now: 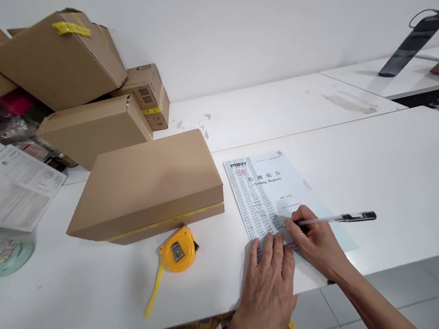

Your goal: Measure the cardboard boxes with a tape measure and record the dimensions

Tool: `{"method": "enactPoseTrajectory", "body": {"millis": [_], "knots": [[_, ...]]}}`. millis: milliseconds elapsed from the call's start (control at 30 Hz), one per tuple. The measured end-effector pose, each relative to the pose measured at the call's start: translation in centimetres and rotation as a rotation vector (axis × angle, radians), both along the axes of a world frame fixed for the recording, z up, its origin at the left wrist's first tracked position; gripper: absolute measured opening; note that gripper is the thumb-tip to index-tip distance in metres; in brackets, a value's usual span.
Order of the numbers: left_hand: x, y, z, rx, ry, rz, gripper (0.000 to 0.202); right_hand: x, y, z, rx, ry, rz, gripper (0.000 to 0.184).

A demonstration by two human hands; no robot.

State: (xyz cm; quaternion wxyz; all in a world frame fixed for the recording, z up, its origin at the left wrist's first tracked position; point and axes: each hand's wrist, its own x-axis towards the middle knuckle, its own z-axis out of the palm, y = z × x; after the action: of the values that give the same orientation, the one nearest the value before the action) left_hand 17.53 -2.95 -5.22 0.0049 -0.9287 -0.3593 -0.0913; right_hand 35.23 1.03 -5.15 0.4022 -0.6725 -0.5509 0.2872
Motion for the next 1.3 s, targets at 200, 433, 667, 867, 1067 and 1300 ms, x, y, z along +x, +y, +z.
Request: {"method": "enactPoseTrajectory", "body": {"millis": [200, 433, 667, 867, 1067, 1300], "knots": [[0.0, 0.0, -0.1, -0.005, -0.006, -0.003, 0.071, 0.0, 0.1, -0.2, 0.001, -0.009, -0.011, 0.028], [0.0, 0.0, -0.2, -0.008, -0.018, 0.005, 0.069, 0.1, 0.1, 0.0, 0.006, -0.019, -0.011, 0.027], [0.0, -0.1, -0.3, -0.016, -0.02, -0.002, 0.068, 0.1, 0.0, -0.2, -0.023, 0.002, -0.035, 0.027], [0.0, -0.1, -0.3, -0.02, -0.036, -0.006, 0.069, 0.2, -0.1, -0.3, -0.019, 0.095, -0.088, 0.028], [0.0, 0.0, 0.0, -0.074, -0.189, -0.015, 0.065, 0.3, -0.1, -0.7, 0.054, 0.085, -0.173, 0.025], [-6.0, 0.5, 0.2, 0.171, -0.589, 0.225, 0.038, 0.7, 0.1, -1.7, 0.225, -0.424, 0.007, 0.039]]}}
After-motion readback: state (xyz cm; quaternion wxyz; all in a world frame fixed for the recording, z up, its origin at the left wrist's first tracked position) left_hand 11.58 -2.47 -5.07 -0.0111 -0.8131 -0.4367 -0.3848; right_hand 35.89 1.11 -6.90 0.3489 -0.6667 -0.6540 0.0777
